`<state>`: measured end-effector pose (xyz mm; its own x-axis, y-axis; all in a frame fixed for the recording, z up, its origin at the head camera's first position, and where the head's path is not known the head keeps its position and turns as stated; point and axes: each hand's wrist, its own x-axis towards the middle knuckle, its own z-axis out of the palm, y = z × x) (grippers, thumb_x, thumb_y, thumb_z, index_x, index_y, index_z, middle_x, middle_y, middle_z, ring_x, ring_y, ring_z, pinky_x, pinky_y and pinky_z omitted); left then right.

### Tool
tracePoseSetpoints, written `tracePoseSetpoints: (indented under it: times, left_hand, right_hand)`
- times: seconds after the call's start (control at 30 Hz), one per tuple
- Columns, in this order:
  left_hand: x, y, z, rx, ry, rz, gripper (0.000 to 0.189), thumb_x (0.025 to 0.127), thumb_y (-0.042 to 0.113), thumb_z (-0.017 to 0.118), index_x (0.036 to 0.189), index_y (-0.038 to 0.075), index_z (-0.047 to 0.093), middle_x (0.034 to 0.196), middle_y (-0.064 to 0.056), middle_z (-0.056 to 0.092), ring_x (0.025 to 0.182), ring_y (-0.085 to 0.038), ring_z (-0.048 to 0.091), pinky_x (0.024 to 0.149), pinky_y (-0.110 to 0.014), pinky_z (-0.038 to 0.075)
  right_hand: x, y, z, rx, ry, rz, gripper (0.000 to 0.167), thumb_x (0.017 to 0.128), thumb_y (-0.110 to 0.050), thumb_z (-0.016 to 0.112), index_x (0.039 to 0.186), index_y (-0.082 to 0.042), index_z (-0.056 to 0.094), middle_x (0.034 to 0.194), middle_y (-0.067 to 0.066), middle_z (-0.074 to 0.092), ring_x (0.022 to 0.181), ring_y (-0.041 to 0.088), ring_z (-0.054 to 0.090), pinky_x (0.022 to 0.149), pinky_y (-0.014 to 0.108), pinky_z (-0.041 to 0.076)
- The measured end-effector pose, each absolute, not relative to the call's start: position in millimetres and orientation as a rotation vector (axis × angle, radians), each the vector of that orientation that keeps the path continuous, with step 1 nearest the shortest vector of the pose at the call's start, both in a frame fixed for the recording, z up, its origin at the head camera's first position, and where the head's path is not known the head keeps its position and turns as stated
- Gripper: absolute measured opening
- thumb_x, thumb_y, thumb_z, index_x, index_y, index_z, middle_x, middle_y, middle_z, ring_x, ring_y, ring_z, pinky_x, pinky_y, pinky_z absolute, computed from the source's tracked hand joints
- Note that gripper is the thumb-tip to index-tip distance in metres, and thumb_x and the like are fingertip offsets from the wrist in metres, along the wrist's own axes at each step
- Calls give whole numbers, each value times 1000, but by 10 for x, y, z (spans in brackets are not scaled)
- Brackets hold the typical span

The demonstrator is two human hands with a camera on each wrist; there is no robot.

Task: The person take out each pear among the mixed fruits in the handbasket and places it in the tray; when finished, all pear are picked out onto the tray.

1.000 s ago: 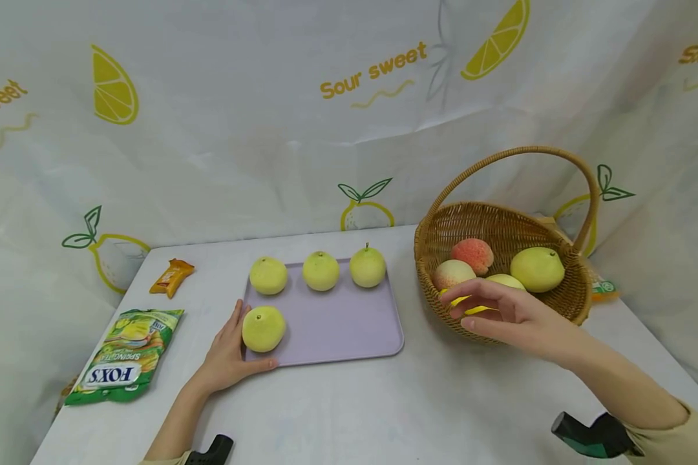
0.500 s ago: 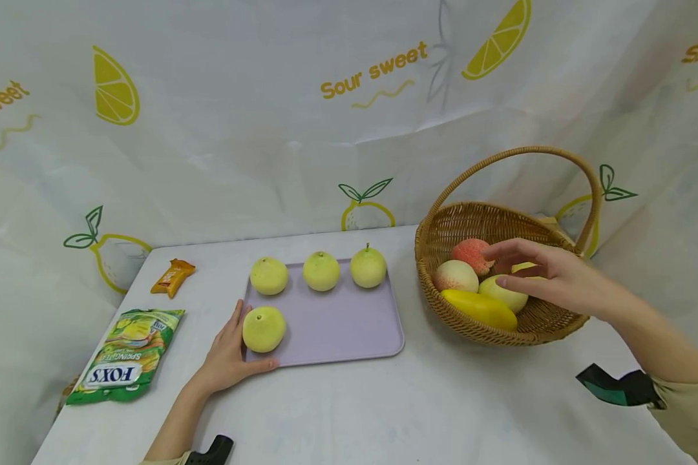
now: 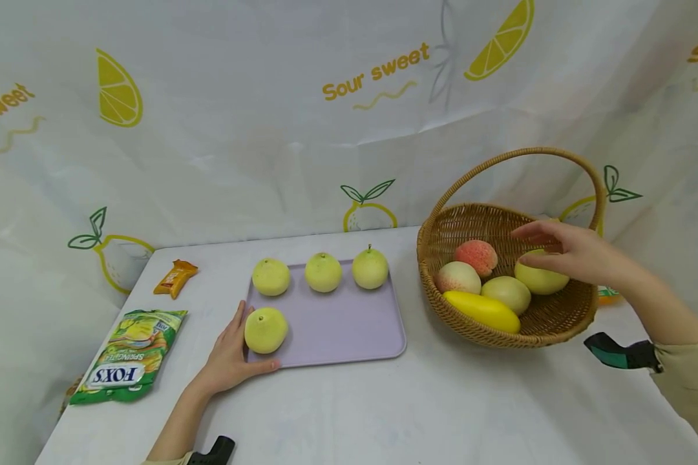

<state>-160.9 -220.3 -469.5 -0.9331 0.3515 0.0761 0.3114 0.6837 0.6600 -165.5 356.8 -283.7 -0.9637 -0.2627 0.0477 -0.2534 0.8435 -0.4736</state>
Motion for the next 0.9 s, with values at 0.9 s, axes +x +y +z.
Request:
tracePoseSetpoints:
  times: [0.9]
  left_hand:
    - [-1599, -2193, -4680, 543, 2830, 1094, 119, 72, 46, 83, 153, -5, 13, 160, -25, -2, 143, -50, 6, 107, -69, 6]
  right_hand:
    - [-1968, 3887, -2894, -368, 2719, -243, 73, 72, -27, 85, 130, 1, 52, 112, 23, 57, 89, 32, 54, 73, 47, 50]
